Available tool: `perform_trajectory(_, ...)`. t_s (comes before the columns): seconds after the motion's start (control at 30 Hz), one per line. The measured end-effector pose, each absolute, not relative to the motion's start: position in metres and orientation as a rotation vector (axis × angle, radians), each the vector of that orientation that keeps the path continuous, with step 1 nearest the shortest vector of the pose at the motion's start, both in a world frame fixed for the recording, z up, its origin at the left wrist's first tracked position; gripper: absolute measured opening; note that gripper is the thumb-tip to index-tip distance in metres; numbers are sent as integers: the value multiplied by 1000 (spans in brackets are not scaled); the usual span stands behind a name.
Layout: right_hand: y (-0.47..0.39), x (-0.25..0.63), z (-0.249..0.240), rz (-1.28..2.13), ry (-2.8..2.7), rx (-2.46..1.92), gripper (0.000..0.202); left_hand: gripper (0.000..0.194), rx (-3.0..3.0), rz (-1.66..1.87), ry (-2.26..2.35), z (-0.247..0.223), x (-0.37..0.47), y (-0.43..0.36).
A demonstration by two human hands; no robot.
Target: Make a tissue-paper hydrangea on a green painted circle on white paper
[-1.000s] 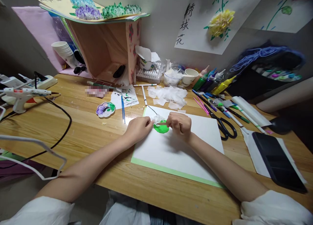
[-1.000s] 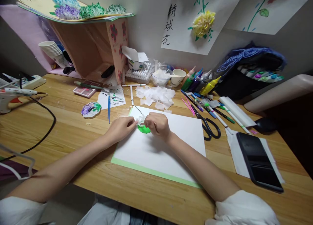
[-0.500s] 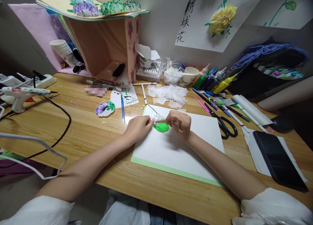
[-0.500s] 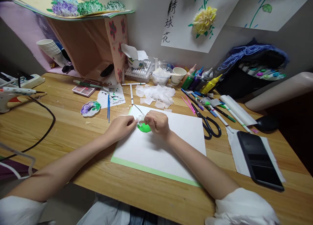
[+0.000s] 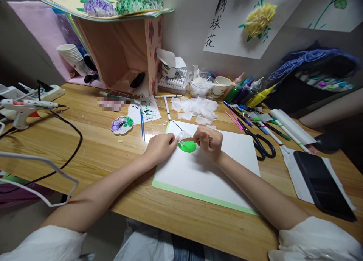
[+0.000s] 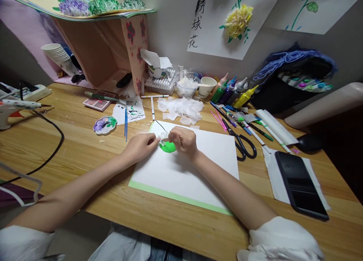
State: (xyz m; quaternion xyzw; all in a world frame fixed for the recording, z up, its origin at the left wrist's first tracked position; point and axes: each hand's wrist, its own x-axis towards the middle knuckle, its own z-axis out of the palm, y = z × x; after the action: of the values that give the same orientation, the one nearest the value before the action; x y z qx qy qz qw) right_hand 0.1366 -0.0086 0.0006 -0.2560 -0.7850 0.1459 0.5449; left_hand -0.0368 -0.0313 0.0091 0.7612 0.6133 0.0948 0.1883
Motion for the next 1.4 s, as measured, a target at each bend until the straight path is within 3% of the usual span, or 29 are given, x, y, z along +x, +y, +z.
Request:
perform_trajectory(0.63,-12,132,0,283,-1762,-855,47,36,2152,278,1730,8,-36,-31)
perform_trajectory(1.0,-14,130,12,185,-1929,-624,41,37,2119,319,1699,7,-37,-30)
perform_trajectory(1.4,-13,130,7,232,-1946,-695,46,37,2126,313,1707,6,-38,-30)
